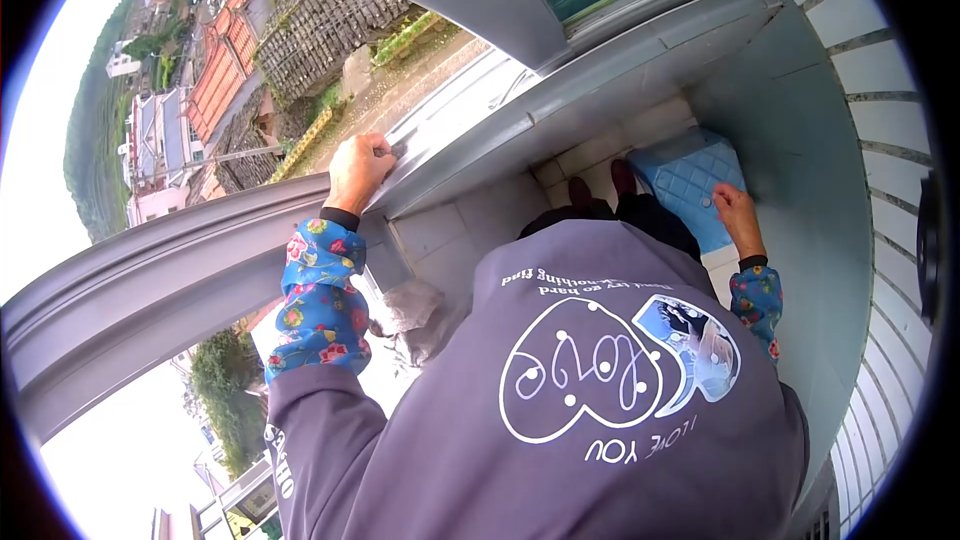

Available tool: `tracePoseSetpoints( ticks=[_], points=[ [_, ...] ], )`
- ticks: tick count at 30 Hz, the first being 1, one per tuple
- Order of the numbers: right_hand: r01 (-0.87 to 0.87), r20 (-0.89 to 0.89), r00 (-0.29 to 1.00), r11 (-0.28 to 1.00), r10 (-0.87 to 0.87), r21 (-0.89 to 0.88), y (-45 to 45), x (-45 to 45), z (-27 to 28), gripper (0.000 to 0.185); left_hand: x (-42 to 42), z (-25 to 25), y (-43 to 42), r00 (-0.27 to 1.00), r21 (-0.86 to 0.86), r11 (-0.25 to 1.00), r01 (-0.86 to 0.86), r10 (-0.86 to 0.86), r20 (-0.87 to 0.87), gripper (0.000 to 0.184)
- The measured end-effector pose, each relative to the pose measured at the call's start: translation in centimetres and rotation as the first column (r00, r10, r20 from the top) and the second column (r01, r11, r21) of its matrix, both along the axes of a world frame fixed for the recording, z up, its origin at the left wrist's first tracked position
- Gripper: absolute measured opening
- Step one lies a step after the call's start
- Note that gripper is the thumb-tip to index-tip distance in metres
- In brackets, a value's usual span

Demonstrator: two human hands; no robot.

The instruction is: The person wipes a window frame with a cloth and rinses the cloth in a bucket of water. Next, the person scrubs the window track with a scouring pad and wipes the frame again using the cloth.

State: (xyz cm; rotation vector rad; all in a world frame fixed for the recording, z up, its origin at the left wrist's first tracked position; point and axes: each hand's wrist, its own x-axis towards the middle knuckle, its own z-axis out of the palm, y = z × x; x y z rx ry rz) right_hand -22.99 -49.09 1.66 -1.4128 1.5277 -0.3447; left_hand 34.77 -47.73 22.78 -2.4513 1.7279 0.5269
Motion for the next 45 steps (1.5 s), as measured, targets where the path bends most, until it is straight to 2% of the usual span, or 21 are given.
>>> tracePoseSetpoints(
  ticks=[3,7,10,13,14,15,16,18,19,21,24,27,28,30,31,33,36,39,42,44,45],
  points=[
    [-0.032,-0.037,0.999,0.999,0.032,-0.01,0.3,-0.6,-0.9,0.013,-0.4,-0.7,-0.4,0.99,-0.105,0.994,0.015,-0.03,-0.141,0.012],
    [-0.087,-0.024,0.996,0.996,0.088,0.025,-0.6,-0.9,-1.1,0.014,-4.0,-1.3,-3.0,0.991,-0.154,0.984,0.088,-0.102,-0.083,0.015],
    [-0.08,0.021,0.997,0.995,0.079,0.066,-1.5,0.4,-1.9,0.014,-3.9,-1.6,-1.6,0.994,-0.224,0.975,0.006,-0.029,-0.101,0.015],
    [-0.159,0.037,0.987,0.985,0.157,0.068,-2.6,0.7,-1.8,0.013,0.5,-0.3,0.2,0.998,0.023,0.999,0.034,-0.035,0.043,0.011],
    [-0.101,0.078,0.992,0.992,0.095,0.074,-3.0,0.8,-1.8,0.013,2.1,-0.3,1.2,0.995,0.107,0.994,0.03,-0.04,0.094,0.01],
    [-0.044,0.125,0.992,0.995,0.033,0.09,-2.8,0.9,-1.9,0.012,2.2,-0.2,2.0,0.999,0.025,0.999,-0.02,0.019,0.045,0.009],
    [0.018,0.169,0.985,0.994,-0.037,0.112,-2.2,1.0,-2.2,0.012,2.8,-1.1,2.4,0.993,-0.012,0.996,0.083,-0.081,0.088,0.01],
    [-0.075,0.095,0.993,0.997,0.072,0.027,-1.1,-0.3,-4.3,0.013,0.2,-0.4,1.5,0.993,-0.095,0.995,0.034,-0.045,-0.106,0.009],
    [-0.119,0.051,0.992,0.993,0.119,-0.02,-0.8,-1.0,-5.6,0.014,-1.1,-0.7,0.4,0.984,-0.153,0.983,0.105,-0.125,-0.128,0.01],
    [-0.098,0.049,0.994,0.995,0.097,0.009,0.0,-1.4,-5.5,0.014,-4.7,-0.2,-1.2,0.959,-0.258,0.952,0.167,-0.218,-0.182,0.01],
    [-0.08,0.025,0.997,0.996,0.079,0.036,0.6,-1.2,-5.6,0.014,-6.2,-1.5,-2.3,0.949,-0.338,0.906,0.254,-0.301,-0.094,0.007],
    [-0.117,-0.007,0.993,0.992,0.118,0.044,0.3,-1.0,-6.0,0.014,-4.8,-0.8,-0.6,0.94,-0.333,0.893,0.304,-0.339,-0.049,0.008],
    [-0.132,-0.02,0.991,0.99,0.133,0.045,0.2,-1.2,-6.1,0.014,-2.5,-1.0,0.6,0.936,-0.254,0.907,0.335,-0.351,-0.021,0.008],
    [-0.016,0.035,0.999,0.993,0.012,0.119,0.2,-1.4,-5.8,0.014,2.8,-1.4,3.6,0.957,-0.033,0.958,0.285,-0.282,0.067,0.008],
    [0.042,0.065,0.997,0.987,-0.052,0.155,0.0,-1.1,-5.8,0.014,2.9,-1.1,3.5,0.959,-0.062,0.957,0.283,-0.281,0.047,0.008],
    [0.025,0.027,0.999,0.987,-0.03,0.158,0.1,-1.0,-5.4,0.014,1.9,-0.4,3.1,0.959,-0.111,0.953,0.28,-0.283,-0.006,0.008],
    [-0.02,0.032,0.999,0.99,0.016,0.138,0.1,-0.9,-6.4,0.015,-3.5,-0.8,-0.4,0.937,-0.32,0.908,0.272,-0.325,-0.125,0.006],
    [-0.007,0.065,0.998,0.988,-0.003,0.152,-0.7,-0.4,-5.1,0.013,-3.8,-1.3,-2.0,0.919,-0.269,0.91,0.317,-0.364,-0.149,0.01],
    [0.006,0.082,0.996,0.984,-0.021,0.179,-0.7,1.0,-4.7,0.012,-4.6,-1.3,-0.9,0.934,-0.386,0.89,0.242,-0.321,-0.156,0.005],
    [-0.011,0.059,0.998,0.987,0.001,0.161,-0.3,0.2,-4.7,0.011,-2.8,-0.5,0.2,0.944,-0.259,0.929,0.263,-0.304,-0.132,0.007],
    [-0.039,0.05,0.998,0.99,0.032,0.138,-0.3,-0.4,-5.1,0.011,-0.9,-0.5,0.7,0.956,-0.13,0.956,0.261,-0.275,-0.099,0.007]
  ],
)
